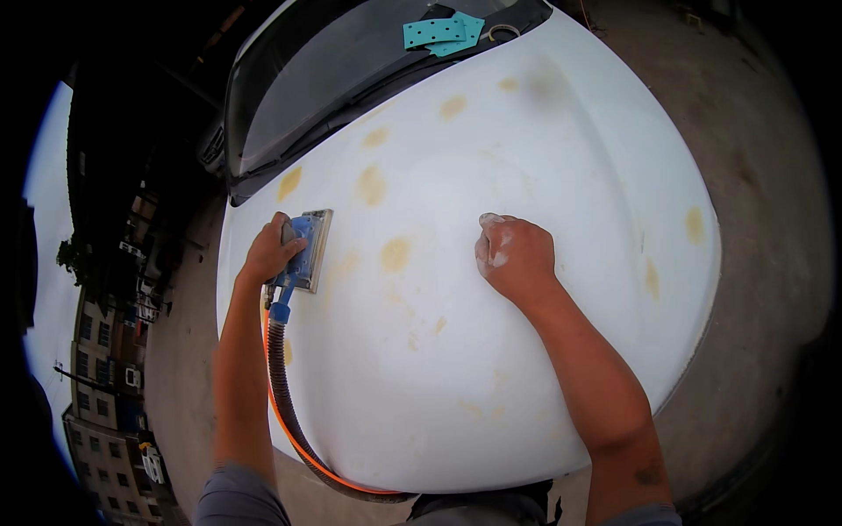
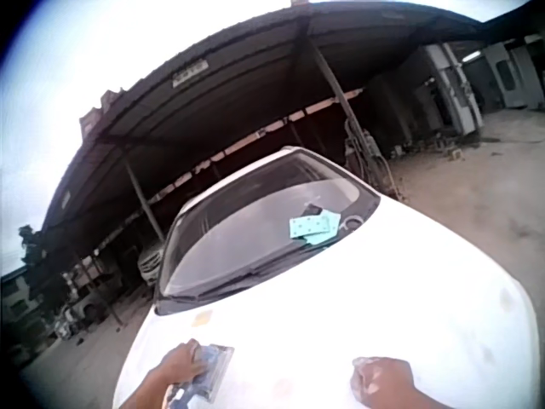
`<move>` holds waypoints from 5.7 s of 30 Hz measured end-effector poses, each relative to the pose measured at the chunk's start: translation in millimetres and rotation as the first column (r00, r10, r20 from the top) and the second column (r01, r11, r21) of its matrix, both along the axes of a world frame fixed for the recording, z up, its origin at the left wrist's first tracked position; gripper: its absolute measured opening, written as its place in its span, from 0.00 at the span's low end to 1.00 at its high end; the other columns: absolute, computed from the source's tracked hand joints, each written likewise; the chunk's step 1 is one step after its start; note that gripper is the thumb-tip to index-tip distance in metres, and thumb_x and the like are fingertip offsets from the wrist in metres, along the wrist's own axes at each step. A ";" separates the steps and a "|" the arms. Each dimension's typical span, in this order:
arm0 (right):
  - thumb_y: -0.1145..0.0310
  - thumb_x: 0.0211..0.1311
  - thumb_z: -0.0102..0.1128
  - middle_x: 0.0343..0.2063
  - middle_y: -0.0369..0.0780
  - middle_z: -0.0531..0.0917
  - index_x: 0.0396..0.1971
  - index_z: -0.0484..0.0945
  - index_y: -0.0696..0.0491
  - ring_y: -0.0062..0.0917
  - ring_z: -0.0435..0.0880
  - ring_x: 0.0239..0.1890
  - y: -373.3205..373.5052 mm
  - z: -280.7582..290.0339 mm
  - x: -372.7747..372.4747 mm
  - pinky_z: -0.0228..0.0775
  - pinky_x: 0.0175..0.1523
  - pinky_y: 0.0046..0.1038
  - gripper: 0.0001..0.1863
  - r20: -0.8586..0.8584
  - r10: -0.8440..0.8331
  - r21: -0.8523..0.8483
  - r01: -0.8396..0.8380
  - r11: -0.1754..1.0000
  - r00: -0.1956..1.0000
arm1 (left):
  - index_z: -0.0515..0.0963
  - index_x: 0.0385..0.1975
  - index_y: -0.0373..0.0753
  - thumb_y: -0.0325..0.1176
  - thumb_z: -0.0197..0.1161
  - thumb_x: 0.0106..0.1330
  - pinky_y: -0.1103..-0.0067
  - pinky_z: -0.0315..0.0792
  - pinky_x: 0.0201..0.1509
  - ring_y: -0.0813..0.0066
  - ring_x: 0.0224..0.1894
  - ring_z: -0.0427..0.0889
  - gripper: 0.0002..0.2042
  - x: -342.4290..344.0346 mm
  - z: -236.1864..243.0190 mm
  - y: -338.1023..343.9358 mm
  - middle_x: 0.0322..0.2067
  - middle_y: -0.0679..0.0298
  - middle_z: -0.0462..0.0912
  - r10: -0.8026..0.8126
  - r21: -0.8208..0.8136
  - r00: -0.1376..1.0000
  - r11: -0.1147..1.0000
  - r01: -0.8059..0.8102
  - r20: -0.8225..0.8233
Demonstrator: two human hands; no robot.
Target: The person uses a pneumatic sanding block to sand the surface of a white car hood. They move the tool across multiple areas, focusing on yellowish spots, and occasionally pause to feel the surface with their left hand. The task continues across the hood without visible completion.
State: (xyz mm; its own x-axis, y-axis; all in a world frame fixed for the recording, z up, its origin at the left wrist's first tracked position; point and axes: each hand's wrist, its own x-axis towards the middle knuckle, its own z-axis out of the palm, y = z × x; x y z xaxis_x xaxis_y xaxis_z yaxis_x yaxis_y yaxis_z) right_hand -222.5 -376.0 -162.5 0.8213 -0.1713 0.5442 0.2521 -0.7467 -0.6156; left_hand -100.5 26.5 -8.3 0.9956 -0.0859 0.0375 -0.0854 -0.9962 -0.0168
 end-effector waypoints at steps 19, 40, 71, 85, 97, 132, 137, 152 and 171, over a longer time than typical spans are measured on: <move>0.74 0.58 0.60 0.23 0.41 0.80 0.24 0.72 0.54 0.39 0.81 0.26 -1.5 1.4 -3.9 0.72 0.31 0.39 0.06 0.018 -0.017 -0.029 0.017 0.999 1.000 | 0.70 0.61 0.36 0.49 0.74 0.64 0.61 0.78 0.55 0.45 0.50 0.86 0.32 -1.4 5.8 7.4 0.46 0.42 0.84 -0.012 0.056 1.000 0.998 0.011 0.001; 0.74 0.57 0.60 0.21 0.42 0.77 0.23 0.70 0.54 0.40 0.80 0.26 3.3 4.5 3.6 0.70 0.29 0.40 0.08 -0.042 0.013 0.017 -0.012 1.000 0.999 | 0.69 0.62 0.35 0.45 0.74 0.64 0.61 0.77 0.57 0.43 0.51 0.85 0.32 -42.5 -1.0 12.7 0.49 0.42 0.82 -0.068 0.052 0.996 0.996 0.071 -0.050; 0.73 0.59 0.59 0.22 0.42 0.79 0.25 0.73 0.54 0.40 0.80 0.26 2.3 -1.1 -0.2 0.71 0.30 0.40 0.05 0.016 0.008 0.023 -0.008 1.000 1.000 | 0.70 0.61 0.34 0.45 0.73 0.64 0.61 0.78 0.54 0.42 0.49 0.85 0.32 -26.3 2.9 22.6 0.47 0.40 0.82 -0.022 0.040 1.000 0.999 0.023 -0.009; 0.72 0.60 0.59 0.22 0.41 0.77 0.24 0.72 0.53 0.37 0.80 0.27 -2.2 2.2 -3.2 0.71 0.30 0.38 0.07 -0.120 -0.004 -0.019 0.001 1.000 0.993 | 0.70 0.61 0.34 0.45 0.73 0.65 0.61 0.77 0.57 0.44 0.50 0.85 0.31 -27.1 4.2 -0.9 0.49 0.41 0.82 -0.031 0.053 1.000 0.998 0.031 -0.006; 0.74 0.57 0.59 0.22 0.43 0.77 0.23 0.72 0.54 0.39 0.79 0.26 -0.2 -6.9 -1.0 0.71 0.31 0.38 0.06 -0.027 -0.013 -0.012 0.012 1.000 1.000 | 0.73 0.59 0.32 0.49 0.71 0.66 0.63 0.78 0.56 0.52 0.47 0.89 0.30 64.3 3.4 -17.9 0.45 0.43 0.87 0.021 0.004 0.996 1.000 -0.021 0.089; 0.72 0.62 0.57 0.22 0.42 0.78 0.26 0.72 0.53 0.39 0.80 0.27 -1.6 0.6 0.9 0.71 0.32 0.39 0.06 -0.105 0.034 0.010 -0.033 0.999 0.994 | 0.71 0.56 0.33 0.48 0.72 0.65 0.60 0.77 0.54 0.46 0.47 0.86 0.29 25.6 3.4 15.0 0.45 0.42 0.85 -0.001 0.057 0.999 0.998 -0.001 0.037; 0.71 0.62 0.58 0.23 0.42 0.79 0.26 0.73 0.53 0.39 0.81 0.29 -1.9 -1.0 0.7 0.72 0.33 0.39 0.06 -0.146 0.039 -0.006 -0.040 0.999 0.988 | 0.72 0.55 0.34 0.48 0.73 0.64 0.60 0.77 0.53 0.43 0.46 0.86 0.29 0.6 -8.8 7.5 0.43 0.42 0.84 -0.123 0.082 0.990 0.990 0.118 0.067; 0.72 0.60 0.58 0.22 0.42 0.77 0.24 0.71 0.53 0.39 0.80 0.27 4.8 -0.7 -2.9 0.70 0.30 0.40 0.07 -0.138 0.030 0.008 -0.030 1.000 0.990 | 0.73 0.51 0.32 0.48 0.74 0.63 0.59 0.78 0.50 0.45 0.43 0.87 0.28 27.4 -1.2 32.2 0.40 0.42 0.86 -0.059 0.081 0.996 0.995 0.053 0.068; 0.72 0.60 0.58 0.22 0.42 0.77 0.25 0.73 0.53 0.38 0.80 0.27 -6.7 -10.4 -8.0 0.72 0.31 0.39 0.05 -0.055 0.002 -0.007 -0.003 1.000 0.998 | 0.73 0.53 0.31 0.48 0.73 0.64 0.61 0.78 0.50 0.47 0.42 0.87 0.28 35.3 -2.3 21.9 0.40 0.44 0.86 0.016 0.050 0.996 0.999 -0.021 0.093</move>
